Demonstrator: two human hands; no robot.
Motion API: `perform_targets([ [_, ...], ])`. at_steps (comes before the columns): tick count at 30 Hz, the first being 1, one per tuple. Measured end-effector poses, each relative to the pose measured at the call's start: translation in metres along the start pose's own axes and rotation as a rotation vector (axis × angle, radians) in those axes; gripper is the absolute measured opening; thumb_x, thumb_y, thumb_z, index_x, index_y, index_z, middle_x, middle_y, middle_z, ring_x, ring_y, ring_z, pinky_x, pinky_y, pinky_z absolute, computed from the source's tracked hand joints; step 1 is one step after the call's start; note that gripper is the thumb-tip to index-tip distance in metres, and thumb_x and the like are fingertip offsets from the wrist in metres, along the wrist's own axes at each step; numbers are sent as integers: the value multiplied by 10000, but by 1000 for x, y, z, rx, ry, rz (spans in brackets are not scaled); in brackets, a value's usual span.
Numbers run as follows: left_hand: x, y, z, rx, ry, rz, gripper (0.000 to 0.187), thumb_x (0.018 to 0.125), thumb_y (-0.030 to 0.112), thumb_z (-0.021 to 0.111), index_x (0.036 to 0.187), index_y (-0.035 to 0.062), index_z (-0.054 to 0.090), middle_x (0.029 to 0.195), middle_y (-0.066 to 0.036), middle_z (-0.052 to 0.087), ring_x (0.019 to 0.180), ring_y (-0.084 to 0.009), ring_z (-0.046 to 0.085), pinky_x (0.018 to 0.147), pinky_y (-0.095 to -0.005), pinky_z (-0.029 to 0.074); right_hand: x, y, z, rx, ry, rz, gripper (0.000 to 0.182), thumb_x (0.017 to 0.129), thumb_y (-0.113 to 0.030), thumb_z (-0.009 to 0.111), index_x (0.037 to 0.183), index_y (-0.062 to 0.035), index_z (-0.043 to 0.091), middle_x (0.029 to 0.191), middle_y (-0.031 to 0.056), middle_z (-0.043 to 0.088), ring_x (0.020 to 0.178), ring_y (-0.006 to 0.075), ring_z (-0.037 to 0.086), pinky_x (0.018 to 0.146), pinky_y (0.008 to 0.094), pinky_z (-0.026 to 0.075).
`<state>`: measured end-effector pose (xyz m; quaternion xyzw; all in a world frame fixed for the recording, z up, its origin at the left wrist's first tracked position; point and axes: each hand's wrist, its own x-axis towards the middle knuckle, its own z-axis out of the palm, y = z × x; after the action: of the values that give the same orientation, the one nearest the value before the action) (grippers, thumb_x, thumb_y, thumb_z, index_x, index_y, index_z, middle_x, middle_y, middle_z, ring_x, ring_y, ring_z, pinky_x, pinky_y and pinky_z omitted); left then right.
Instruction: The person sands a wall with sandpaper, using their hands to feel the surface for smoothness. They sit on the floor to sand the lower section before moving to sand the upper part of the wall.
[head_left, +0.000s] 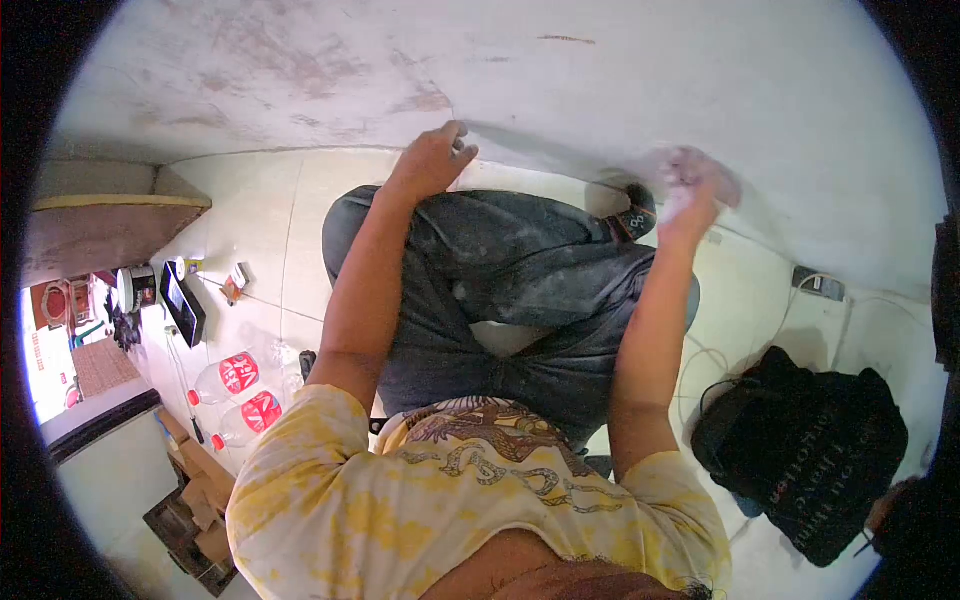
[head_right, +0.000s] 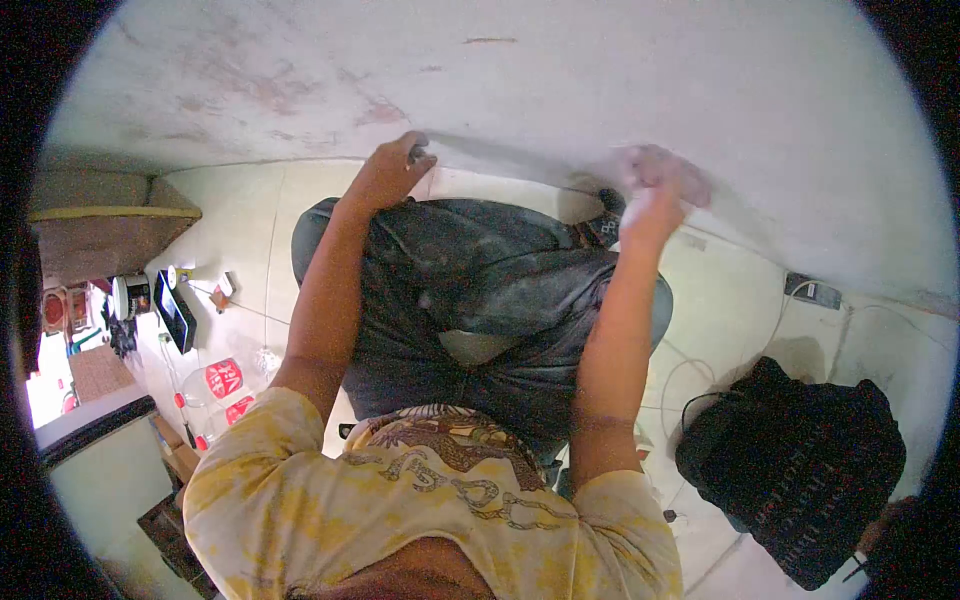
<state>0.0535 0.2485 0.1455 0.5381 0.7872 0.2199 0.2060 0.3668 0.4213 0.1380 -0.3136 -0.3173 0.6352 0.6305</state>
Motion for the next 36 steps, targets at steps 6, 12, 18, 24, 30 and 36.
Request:
perform_targets([
  [6,-4,3,0,-26,-85,-73,424,919,306,606,1210,6,536,997,-227,682,957,-386,656,839,-450,509,-9,15,-1,-388,-67,-39,165,924,-211,584,927,-48,555,934,109,609,808,213,597,678,343,496],
  [12,-5,-18,16,157,-438,-49,472,929,379,579,1249,34,537,1079,-233,665,1057,-383,627,919,-457,480,5,-8,-7,-106,-125,62,151,913,-190,574,881,-42,577,936,105,625,816,212,599,731,361,488],
  [18,-1,1,7,115,-397,-107,489,936,399,568,1269,42,532,1126,-235,653,1073,-389,618,937,-459,474,6,-10,-10,18,40,53,232,911,-184,619,1057,-29,528,948,117,624,860,201,600,774,368,497],
  [24,0,-1,10,178,-493,-108,484,937,396,574,1260,37,534,1126,-236,657,1066,-386,627,935,-452,476,0,11,-15,-381,-162,-39,155,917,-201,589,924,-52,550,817,81,613,790,204,594,700,357,497],
  [30,-2,-6,11,122,-417,-94,484,934,396,580,1243,27,540,1091,-238,669,1028,-382,645,904,-440,487,1,25,-12,-515,-28,-296,131,898,-152,546,864,-25,551,772,84,607,722,191,582,631,329,477],
  [36,-4,-4,10,79,-406,-79,473,929,394,585,1224,26,552,1087,-237,670,1025,-371,645,907,-437,487,-5,-9,7,-218,49,-12,65,903,-118,532,890,-55,528,729,77,589,652,185,563,572,322,448],
])
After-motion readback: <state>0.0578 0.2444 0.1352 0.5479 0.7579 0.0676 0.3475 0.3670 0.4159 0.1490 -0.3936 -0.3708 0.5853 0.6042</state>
